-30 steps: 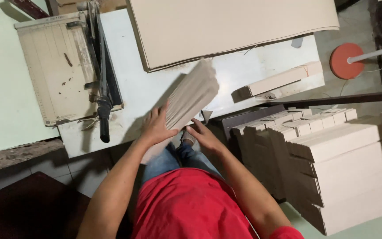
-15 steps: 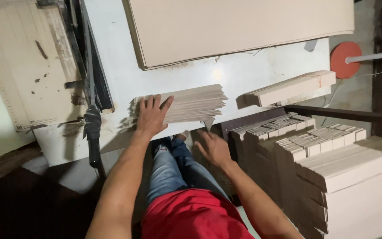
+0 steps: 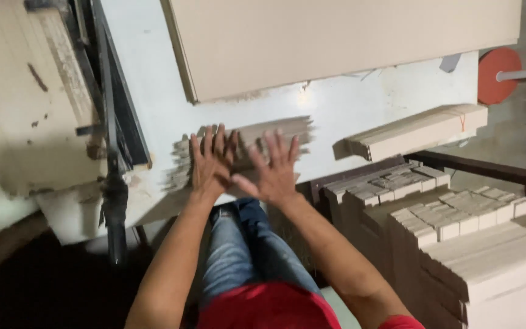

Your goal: Using a manual guillotine paper cutter to slice paper sheets into uniform strips and then stacking the strips.

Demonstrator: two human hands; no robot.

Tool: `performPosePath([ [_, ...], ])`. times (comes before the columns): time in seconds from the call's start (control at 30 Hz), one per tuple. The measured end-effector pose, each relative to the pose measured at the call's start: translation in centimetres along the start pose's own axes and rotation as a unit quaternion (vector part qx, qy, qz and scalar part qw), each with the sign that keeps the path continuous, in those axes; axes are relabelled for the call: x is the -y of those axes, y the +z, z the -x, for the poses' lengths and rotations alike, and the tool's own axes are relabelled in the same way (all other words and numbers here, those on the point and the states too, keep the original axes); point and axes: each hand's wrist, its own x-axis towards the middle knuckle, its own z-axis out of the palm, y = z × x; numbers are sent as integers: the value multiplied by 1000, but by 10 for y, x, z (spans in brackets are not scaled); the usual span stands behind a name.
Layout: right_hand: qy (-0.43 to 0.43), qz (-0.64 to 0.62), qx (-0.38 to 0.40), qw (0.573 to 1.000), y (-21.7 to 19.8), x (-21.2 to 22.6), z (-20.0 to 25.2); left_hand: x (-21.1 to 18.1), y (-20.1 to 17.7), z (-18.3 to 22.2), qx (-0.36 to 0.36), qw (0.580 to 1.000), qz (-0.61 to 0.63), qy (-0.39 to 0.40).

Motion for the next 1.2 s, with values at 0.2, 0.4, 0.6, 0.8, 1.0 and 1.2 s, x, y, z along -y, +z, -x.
performPosePath([
  [0.2, 80, 47, 257, 962, 17, -8, 15, -8, 0, 3, -31, 999, 3, -12],
  [0.4, 89, 74, 271, 956, 18, -27, 0, -9, 1, -6, -47, 998, -41, 1],
  [0.6, 144, 33, 297, 944, -23, -26, 11, -20, -3, -39, 59, 992, -109, 13],
  [0.8, 624, -262, 58, 734, -59, -17, 75, -27, -8, -27, 63, 996, -41, 46],
  [1.0, 525, -588, 43, 614, -78, -47, 87, -57, -76, 25, -30, 986, 154, 58],
  [1.2, 606, -328, 343, 638, -217, 21, -57, -75, -129, 40, -69, 917, 371, 127],
])
